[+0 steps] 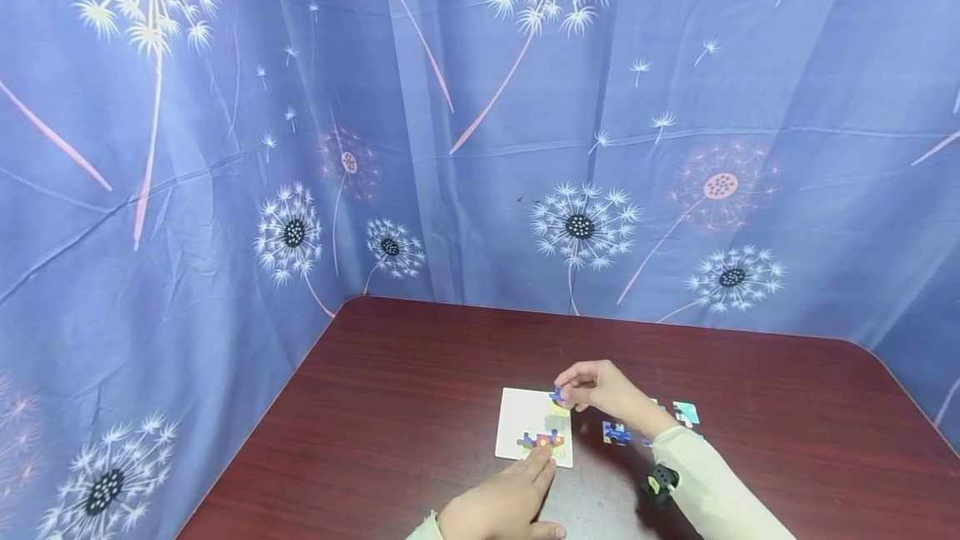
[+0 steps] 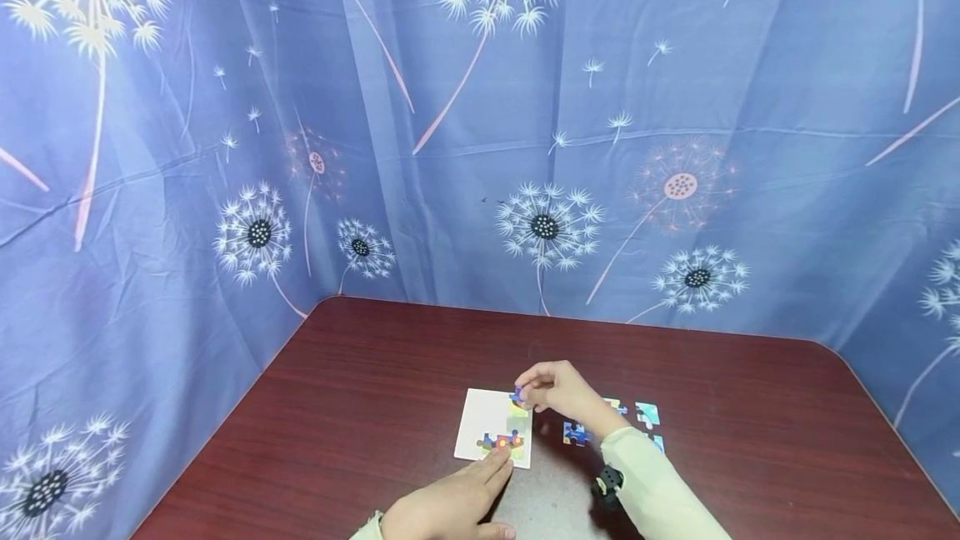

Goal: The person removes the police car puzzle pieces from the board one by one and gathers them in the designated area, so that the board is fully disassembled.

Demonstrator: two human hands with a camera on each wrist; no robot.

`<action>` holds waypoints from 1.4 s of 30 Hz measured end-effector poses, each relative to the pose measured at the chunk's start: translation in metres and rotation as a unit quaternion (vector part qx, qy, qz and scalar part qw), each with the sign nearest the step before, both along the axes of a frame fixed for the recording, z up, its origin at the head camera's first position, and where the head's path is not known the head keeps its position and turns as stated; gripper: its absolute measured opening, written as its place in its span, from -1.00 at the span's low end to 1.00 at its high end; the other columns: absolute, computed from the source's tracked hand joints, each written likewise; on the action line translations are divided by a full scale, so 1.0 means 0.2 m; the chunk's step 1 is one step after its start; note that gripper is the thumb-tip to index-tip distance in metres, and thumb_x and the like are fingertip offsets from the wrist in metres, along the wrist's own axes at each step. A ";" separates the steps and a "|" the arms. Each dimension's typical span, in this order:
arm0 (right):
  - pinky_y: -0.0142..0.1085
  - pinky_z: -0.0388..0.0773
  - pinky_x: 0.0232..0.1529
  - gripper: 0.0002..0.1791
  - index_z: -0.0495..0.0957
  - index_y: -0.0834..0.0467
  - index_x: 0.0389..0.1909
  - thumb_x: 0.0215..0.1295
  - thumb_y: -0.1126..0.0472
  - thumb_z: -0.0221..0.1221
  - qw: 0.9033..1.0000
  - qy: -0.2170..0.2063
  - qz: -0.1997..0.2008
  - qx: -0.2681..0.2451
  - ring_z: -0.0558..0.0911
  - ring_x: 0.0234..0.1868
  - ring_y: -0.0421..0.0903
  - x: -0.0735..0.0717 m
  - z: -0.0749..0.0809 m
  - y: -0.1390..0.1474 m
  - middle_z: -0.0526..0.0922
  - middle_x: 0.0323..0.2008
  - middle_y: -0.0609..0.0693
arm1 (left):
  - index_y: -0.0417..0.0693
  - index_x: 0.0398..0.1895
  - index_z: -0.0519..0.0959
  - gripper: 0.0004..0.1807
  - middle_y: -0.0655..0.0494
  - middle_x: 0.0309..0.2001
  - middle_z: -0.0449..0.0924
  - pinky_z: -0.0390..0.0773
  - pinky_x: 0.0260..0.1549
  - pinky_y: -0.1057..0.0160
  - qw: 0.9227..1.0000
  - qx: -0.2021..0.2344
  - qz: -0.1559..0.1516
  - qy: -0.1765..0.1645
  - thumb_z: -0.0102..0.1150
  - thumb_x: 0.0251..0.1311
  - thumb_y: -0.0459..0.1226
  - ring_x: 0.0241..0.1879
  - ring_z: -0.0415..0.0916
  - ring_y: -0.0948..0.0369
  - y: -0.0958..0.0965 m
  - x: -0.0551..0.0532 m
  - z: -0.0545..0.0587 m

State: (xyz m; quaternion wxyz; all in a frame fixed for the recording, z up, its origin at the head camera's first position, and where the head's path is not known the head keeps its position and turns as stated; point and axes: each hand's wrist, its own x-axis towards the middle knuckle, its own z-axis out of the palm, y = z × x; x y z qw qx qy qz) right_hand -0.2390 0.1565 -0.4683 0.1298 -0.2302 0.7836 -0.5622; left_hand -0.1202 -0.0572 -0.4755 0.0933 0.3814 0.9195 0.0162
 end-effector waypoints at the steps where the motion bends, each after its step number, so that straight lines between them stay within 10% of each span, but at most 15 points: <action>1: -0.04 0.65 -0.28 -0.75 0.56 0.46 -0.12 0.27 0.35 0.20 1.000 -0.001 -0.002 0.002 0.69 -0.33 0.00 0.00 0.00 0.02 0.68 -0.34 0.19 | -0.25 0.38 0.26 -0.16 -0.03 0.41 0.21 0.18 0.31 0.32 1.000 0.001 -0.002 0.001 -0.07 0.30 0.22 0.43 0.07 0.19 0.00 0.00 0.00; 42: -0.15 0.65 -0.43 -0.75 0.50 0.54 -0.12 0.25 0.44 0.16 0.998 -0.016 0.055 -0.024 0.67 -0.43 -0.11 0.26 -0.13 0.40 0.65 -0.37 0.30 | -0.22 0.39 0.26 -0.15 -0.01 0.43 0.18 0.19 0.31 0.31 1.000 -0.002 0.010 -0.018 -0.04 0.27 0.24 0.43 0.06 0.18 0.00 0.00 0.01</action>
